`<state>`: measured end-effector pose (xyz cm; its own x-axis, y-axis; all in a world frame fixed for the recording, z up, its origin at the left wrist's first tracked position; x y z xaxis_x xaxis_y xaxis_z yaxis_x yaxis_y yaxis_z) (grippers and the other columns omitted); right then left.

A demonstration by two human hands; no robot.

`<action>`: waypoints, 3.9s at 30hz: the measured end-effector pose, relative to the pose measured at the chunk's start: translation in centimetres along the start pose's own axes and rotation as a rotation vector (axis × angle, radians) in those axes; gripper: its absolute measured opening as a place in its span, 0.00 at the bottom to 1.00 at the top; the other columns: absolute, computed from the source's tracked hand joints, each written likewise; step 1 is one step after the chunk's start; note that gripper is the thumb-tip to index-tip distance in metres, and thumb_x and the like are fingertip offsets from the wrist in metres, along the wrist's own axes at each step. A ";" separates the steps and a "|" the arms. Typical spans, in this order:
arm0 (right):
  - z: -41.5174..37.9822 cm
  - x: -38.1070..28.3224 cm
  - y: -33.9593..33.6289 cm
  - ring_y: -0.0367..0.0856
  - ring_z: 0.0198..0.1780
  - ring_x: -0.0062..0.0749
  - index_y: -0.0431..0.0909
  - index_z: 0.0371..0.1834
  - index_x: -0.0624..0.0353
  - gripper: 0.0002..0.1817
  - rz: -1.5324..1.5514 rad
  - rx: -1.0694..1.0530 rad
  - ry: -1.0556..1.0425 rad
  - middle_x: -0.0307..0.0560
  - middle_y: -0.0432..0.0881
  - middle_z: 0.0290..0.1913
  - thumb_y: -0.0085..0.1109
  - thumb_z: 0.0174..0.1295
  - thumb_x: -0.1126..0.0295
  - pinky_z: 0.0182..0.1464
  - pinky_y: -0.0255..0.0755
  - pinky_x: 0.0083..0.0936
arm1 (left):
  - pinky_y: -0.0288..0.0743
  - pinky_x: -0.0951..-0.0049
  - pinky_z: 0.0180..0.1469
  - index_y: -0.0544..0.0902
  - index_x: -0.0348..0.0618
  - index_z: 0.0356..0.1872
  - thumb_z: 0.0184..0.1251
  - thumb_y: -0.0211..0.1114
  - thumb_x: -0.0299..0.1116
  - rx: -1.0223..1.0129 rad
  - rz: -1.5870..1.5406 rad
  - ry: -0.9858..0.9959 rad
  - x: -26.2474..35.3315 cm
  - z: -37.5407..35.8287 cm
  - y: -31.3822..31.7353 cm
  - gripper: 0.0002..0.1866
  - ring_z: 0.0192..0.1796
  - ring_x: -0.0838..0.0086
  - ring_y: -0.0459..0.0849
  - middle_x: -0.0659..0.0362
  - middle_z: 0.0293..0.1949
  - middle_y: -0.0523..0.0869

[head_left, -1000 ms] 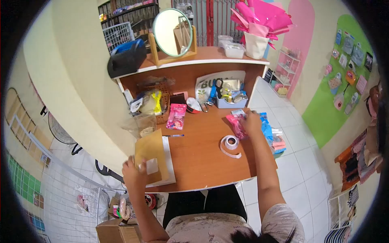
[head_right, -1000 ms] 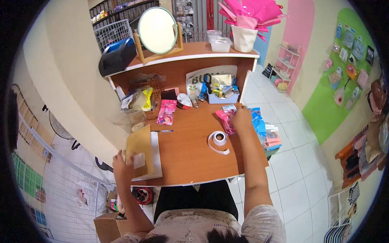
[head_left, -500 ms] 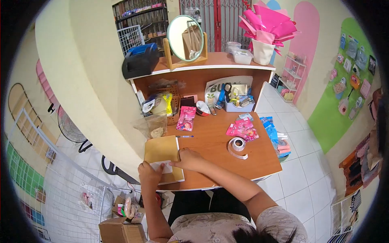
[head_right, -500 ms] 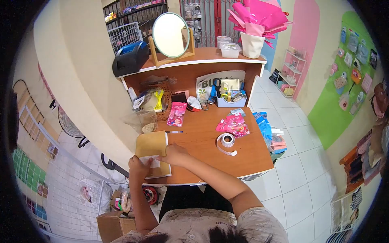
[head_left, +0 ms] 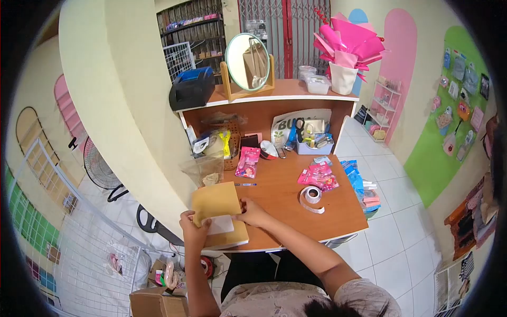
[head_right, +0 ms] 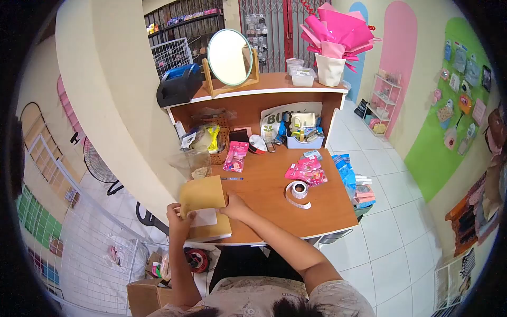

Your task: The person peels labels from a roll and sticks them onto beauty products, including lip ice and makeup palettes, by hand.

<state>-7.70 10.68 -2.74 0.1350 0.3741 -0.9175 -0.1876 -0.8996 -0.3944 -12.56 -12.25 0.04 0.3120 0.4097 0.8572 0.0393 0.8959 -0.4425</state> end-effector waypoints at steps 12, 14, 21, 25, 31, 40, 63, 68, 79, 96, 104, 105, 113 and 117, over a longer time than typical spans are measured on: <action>-3.1 -2.8 -0.6 0.80 0.52 0.44 0.74 0.53 0.65 0.25 -0.208 0.081 -0.149 0.56 0.82 0.48 0.71 0.55 0.65 0.54 0.74 0.33 | 0.75 0.61 0.62 0.46 0.47 0.77 0.50 0.70 0.12 -0.214 -0.743 -0.292 -0.2 -3.5 1.9 0.55 0.62 0.59 0.77 0.47 0.63 0.72; -3.6 -3.0 -1.0 0.79 0.57 0.47 0.71 0.57 0.64 0.28 -0.081 0.068 -0.163 0.60 0.80 0.53 0.70 0.56 0.63 0.58 0.72 0.35 | 0.75 0.61 0.62 0.49 0.47 0.76 0.49 0.68 0.10 -0.167 -0.832 -0.302 -0.2 -4.2 2.2 0.54 0.63 0.59 0.75 0.47 0.65 0.69; -5.2 -2.7 -2.0 0.73 0.63 0.38 0.62 0.65 0.65 0.32 0.416 -0.108 0.089 0.55 0.74 0.60 0.67 0.61 0.68 0.63 0.68 0.31 | 0.75 0.62 0.63 0.49 0.47 0.77 0.49 0.64 0.07 -0.198 -0.959 -0.387 1.8 -5.1 3.3 0.53 0.66 0.59 0.73 0.48 0.68 0.68; -7.0 -3.5 -2.9 0.73 0.64 0.35 0.57 0.72 0.66 0.35 0.651 0.024 0.049 0.54 0.73 0.64 0.64 0.64 0.73 0.66 0.67 0.29 | 0.74 0.64 0.63 0.48 0.47 0.77 0.53 0.65 0.09 -0.253 -0.963 -0.354 3.2 -5.1 3.9 0.52 0.66 0.60 0.73 0.48 0.69 0.66; -8.4 -5.3 -8.2 0.77 0.61 0.29 0.58 0.75 0.62 0.32 0.813 -0.082 -0.103 0.48 0.74 0.65 0.57 0.67 0.77 0.62 0.72 0.26 | 0.72 0.66 0.64 0.54 0.45 0.76 0.62 0.62 0.17 -0.427 -0.887 -0.192 9.6 -2.9 5.2 0.41 0.68 0.64 0.72 0.49 0.70 0.67; -11.4 -8.6 -19.8 0.81 0.57 0.31 0.61 0.73 0.61 0.30 0.811 0.229 -0.164 0.49 0.78 0.62 0.56 0.67 0.76 0.57 0.77 0.25 | 0.76 0.66 0.55 0.71 0.40 0.66 0.69 0.64 0.37 -0.149 -0.115 0.644 24.6 5.3 1.9 0.26 0.58 0.64 0.79 0.49 0.57 0.77; -3.3 -22.4 -35.6 0.85 0.45 0.41 0.66 0.60 0.67 0.20 0.577 0.568 -0.337 0.57 0.81 0.50 0.52 0.65 0.81 0.47 0.81 0.37 | 0.73 0.58 0.61 0.80 0.39 0.57 0.48 0.65 0.22 0.029 0.502 0.929 44.2 33.7 5.3 0.28 0.56 0.45 0.79 0.39 0.51 0.82; 3.1 -22.5 -34.3 0.84 0.43 0.42 0.69 0.57 0.64 0.18 0.640 0.570 -0.349 0.56 0.80 0.48 0.50 0.64 0.84 0.44 0.81 0.37 | 0.76 0.54 0.57 0.82 0.41 0.52 0.54 0.62 0.25 0.197 0.539 1.014 42.8 33.9 3.7 0.20 0.53 0.45 0.81 0.40 0.49 0.81; 15.7 -17.2 -37.0 0.84 0.39 0.49 0.78 0.43 0.70 0.10 0.394 0.534 -0.019 0.60 0.83 0.42 0.58 0.59 0.75 0.38 0.79 0.46 | 0.77 0.56 0.57 0.86 0.35 0.43 0.52 0.67 0.33 0.018 0.645 0.939 45.1 32.5 5.2 0.17 0.52 0.46 0.83 0.38 0.49 0.82; 12.3 -23.9 -34.5 0.82 0.54 0.59 0.83 0.46 0.66 0.15 -0.932 0.711 -0.151 0.66 0.81 0.53 0.61 0.56 0.71 0.55 0.78 0.44 | 0.78 0.53 0.56 0.74 0.40 0.60 0.54 0.67 0.44 0.015 0.648 0.907 44.0 31.6 6.7 0.32 0.53 0.47 0.84 0.42 0.50 0.84; -4.3 -27.3 -25.6 0.80 0.51 0.52 0.80 0.47 0.61 0.12 -0.555 0.776 -1.009 0.54 0.81 0.47 0.61 0.61 0.70 0.53 0.74 0.38 | 0.71 0.57 0.63 0.70 0.45 0.67 0.62 0.66 0.42 0.193 0.541 1.154 40.2 20.1 2.0 0.32 0.62 0.50 0.75 0.45 0.58 0.76; -6.0 -26.0 -24.4 0.80 0.50 0.51 0.80 0.46 0.61 0.12 -0.503 0.724 -0.976 0.53 0.82 0.44 0.61 0.61 0.70 0.53 0.73 0.41 | 0.71 0.57 0.64 0.73 0.45 0.65 0.62 0.65 0.39 0.207 0.509 1.206 39.2 17.7 1.1 0.29 0.62 0.51 0.74 0.46 0.59 0.76; -0.4 -5.4 -18.7 0.84 0.37 0.35 0.84 0.39 0.65 0.10 -0.279 0.261 -0.264 0.51 0.87 0.35 0.63 0.63 0.68 0.43 0.78 0.31 | 0.67 0.61 0.66 0.83 0.43 0.50 0.59 0.64 0.22 -0.113 0.079 1.000 26.3 4.1 1.7 0.17 0.63 0.57 0.75 0.51 0.56 0.81; 4.1 -1.7 -17.0 0.86 0.34 0.47 0.83 0.34 0.65 0.09 -0.264 0.316 -0.339 0.58 0.85 0.31 0.62 0.60 0.69 0.37 0.77 0.37 | 0.69 0.61 0.63 0.82 0.39 0.49 0.61 0.64 0.22 -0.330 0.005 0.659 17.6 2.1 6.8 0.14 0.60 0.54 0.76 0.50 0.53 0.80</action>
<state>-8.72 26.25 5.36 -0.0950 0.6772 -0.7297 -0.4808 -0.6730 -0.5620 -8.80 1.42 12.67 0.8142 0.1322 0.5654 0.2882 0.7533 -0.5912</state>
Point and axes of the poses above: each hand's wrist, its own z-axis towards the middle knuckle, its own y-axis out of the palm, x = y × z, the point moved 6 cm from there along z, towards the middle knuckle
